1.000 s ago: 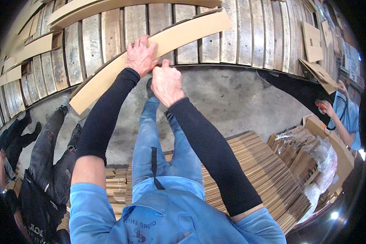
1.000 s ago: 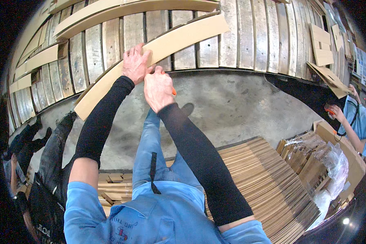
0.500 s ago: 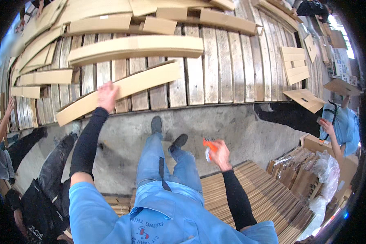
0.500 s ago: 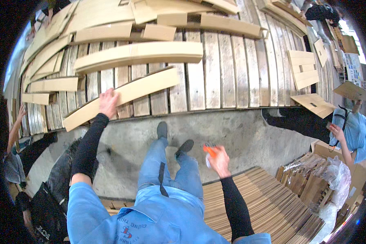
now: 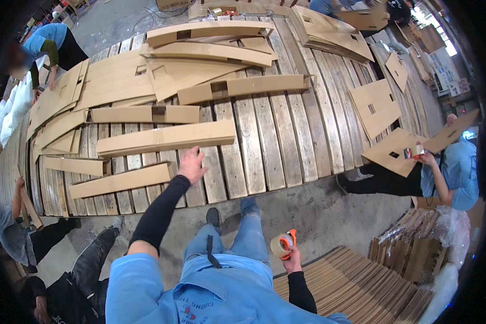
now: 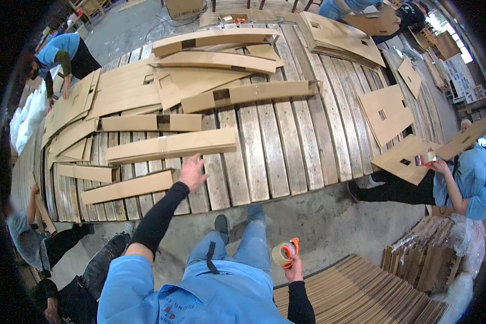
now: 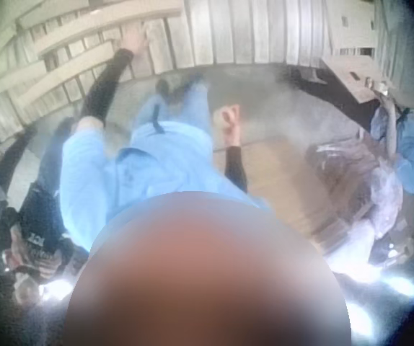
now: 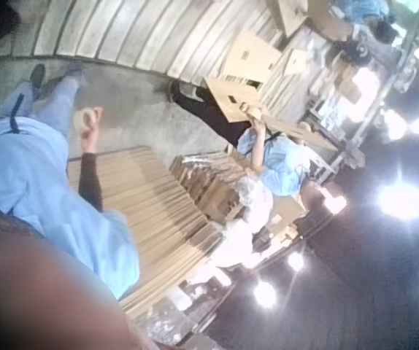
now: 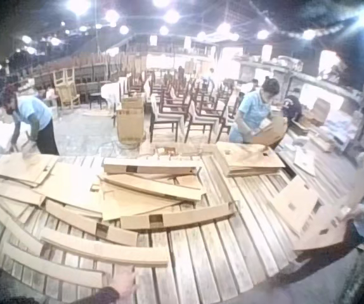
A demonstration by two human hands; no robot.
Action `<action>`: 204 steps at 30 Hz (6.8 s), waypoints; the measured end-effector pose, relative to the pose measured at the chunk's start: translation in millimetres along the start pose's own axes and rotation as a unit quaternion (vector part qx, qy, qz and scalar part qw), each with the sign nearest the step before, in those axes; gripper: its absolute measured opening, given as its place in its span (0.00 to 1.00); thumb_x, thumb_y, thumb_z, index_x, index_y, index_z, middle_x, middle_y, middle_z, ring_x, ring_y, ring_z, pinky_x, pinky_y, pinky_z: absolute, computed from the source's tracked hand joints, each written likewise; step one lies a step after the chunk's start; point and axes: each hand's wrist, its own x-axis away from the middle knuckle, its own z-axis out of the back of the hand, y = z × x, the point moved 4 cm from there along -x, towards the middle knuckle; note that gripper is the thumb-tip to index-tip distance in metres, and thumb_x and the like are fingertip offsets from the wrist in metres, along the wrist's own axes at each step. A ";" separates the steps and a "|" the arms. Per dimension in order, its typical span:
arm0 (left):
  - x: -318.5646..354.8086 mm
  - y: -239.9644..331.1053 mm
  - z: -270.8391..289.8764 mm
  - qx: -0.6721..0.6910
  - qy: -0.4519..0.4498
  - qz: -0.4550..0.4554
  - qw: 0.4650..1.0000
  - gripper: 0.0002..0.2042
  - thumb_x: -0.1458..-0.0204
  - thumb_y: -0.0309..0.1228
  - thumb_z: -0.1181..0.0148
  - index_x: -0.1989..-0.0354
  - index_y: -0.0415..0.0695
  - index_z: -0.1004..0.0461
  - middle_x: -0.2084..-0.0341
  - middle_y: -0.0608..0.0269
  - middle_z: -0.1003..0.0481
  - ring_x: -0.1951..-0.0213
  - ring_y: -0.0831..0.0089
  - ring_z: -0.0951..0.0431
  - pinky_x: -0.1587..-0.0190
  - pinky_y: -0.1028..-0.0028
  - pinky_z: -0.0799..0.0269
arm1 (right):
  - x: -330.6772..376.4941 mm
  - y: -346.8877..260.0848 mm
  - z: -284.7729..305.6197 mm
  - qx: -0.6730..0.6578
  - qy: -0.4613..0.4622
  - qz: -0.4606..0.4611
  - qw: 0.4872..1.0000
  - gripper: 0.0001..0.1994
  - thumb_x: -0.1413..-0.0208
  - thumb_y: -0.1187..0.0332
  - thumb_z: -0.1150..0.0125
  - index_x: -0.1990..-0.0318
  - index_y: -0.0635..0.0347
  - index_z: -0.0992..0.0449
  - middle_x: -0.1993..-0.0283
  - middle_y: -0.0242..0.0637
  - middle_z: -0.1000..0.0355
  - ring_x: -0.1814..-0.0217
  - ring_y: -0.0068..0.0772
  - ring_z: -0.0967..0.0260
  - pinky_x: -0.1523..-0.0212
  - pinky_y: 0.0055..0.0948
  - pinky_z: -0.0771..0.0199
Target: The person walks through a warehouse and begins assembling flat cardboard pieces into boxes using a handheld tape dispenser. They repeatedly fold flaps and apply tape to secure the box structure while other workers perform similar tasks nearby.
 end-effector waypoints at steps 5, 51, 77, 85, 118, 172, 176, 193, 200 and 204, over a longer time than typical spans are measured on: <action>-108.2 76.4 18.2 0.050 0.039 -0.040 0.997 0.25 0.49 0.44 0.33 0.48 0.43 0.28 0.36 0.47 0.36 0.35 0.48 0.36 0.35 0.50 0.40 | -70.7 -76.6 -62.1 -0.005 -0.068 -0.034 0.997 0.25 0.44 0.63 0.44 0.38 0.60 0.31 0.39 0.40 0.28 0.40 0.42 0.29 0.41 0.45 0.29; -377.8 269.1 430.5 -0.127 0.028 -0.062 0.990 0.15 0.60 0.22 0.44 0.61 0.38 0.18 0.66 0.43 0.19 0.68 0.47 0.20 0.61 0.57 0.24 | -184.2 -456.6 -180.3 0.106 -0.063 0.132 0.984 0.26 0.51 0.77 0.48 0.41 0.66 0.29 0.50 0.37 0.24 0.56 0.30 0.23 0.58 0.30 0.19; -109.8 570.3 -156.8 -0.008 -0.092 -0.239 0.967 0.11 0.50 0.40 0.39 0.71 0.45 0.17 0.69 0.51 0.21 0.65 0.57 0.18 0.64 0.62 0.22 | -44.3 -325.4 121.0 -0.079 -0.046 0.101 0.991 0.25 0.49 0.66 0.43 0.40 0.59 0.29 0.45 0.37 0.26 0.46 0.37 0.27 0.47 0.38 0.26; -174.1 513.6 -257.5 0.252 -0.301 -0.120 0.912 0.21 0.50 0.51 0.32 0.66 0.42 0.16 0.70 0.52 0.17 0.63 0.57 0.16 0.60 0.57 0.23 | -111.4 -374.1 126.3 -0.049 -0.160 0.092 0.982 0.21 0.41 0.67 0.48 0.40 0.63 0.29 0.45 0.41 0.25 0.45 0.39 0.26 0.44 0.39 0.26; -65.5 479.0 -248.3 0.119 -0.013 0.131 0.984 0.18 0.56 0.24 0.35 0.53 0.48 0.23 0.35 0.41 0.36 0.34 0.46 0.36 0.33 0.48 0.41 | -297.7 -506.6 -54.4 0.138 -0.214 0.188 0.949 0.23 0.41 0.75 0.41 0.37 0.62 0.32 0.41 0.40 0.27 0.39 0.36 0.27 0.40 0.41 0.27; -151.2 575.1 -246.0 0.047 0.135 0.264 0.954 0.16 0.50 0.28 0.41 0.51 0.44 0.29 0.32 0.34 0.48 0.34 0.38 0.42 0.36 0.41 0.44 | -339.9 -487.9 -129.6 -0.136 -0.390 -0.011 0.911 0.22 0.38 0.69 0.48 0.37 0.61 0.32 0.40 0.40 0.26 0.38 0.40 0.28 0.35 0.43 0.31; -163.3 606.7 -232.2 0.075 0.143 0.248 0.955 0.13 0.53 0.33 0.37 0.58 0.46 0.24 0.30 0.37 0.49 0.37 0.39 0.41 0.38 0.44 0.45 | -343.0 -495.5 -101.8 -0.197 -0.370 -0.022 0.907 0.22 0.40 0.69 0.47 0.38 0.61 0.32 0.40 0.39 0.26 0.38 0.39 0.28 0.35 0.42 0.32; -226.9 544.3 -216.4 -0.071 0.174 0.026 0.982 0.06 0.56 0.37 0.35 0.71 0.53 0.19 0.31 0.48 0.42 0.37 0.50 0.39 0.39 0.52 0.42 | -221.1 -608.1 -175.4 0.504 -0.279 0.510 0.639 0.31 0.51 0.76 0.37 0.36 0.71 0.35 0.41 0.47 0.30 0.37 0.38 0.30 0.37 0.35 0.30; -223.6 548.2 -212.6 -0.064 0.181 0.038 0.981 0.05 0.54 0.38 0.37 0.72 0.54 0.18 0.33 0.48 0.39 0.37 0.52 0.38 0.40 0.54 0.41 | -164.1 -571.0 -228.6 0.604 -0.301 0.646 0.357 0.16 0.55 0.69 0.35 0.56 0.59 0.17 0.45 0.49 0.26 0.54 0.54 0.22 0.50 0.42 0.21; -220.1 554.0 -215.7 -0.055 0.189 0.042 0.980 0.05 0.55 0.37 0.37 0.73 0.54 0.17 0.34 0.49 0.37 0.38 0.54 0.37 0.40 0.55 0.41 | -213.6 -538.4 -230.7 0.752 -0.270 0.544 0.256 0.15 0.54 0.67 0.38 0.58 0.57 0.17 0.49 0.48 0.24 0.58 0.54 0.21 0.57 0.45 0.20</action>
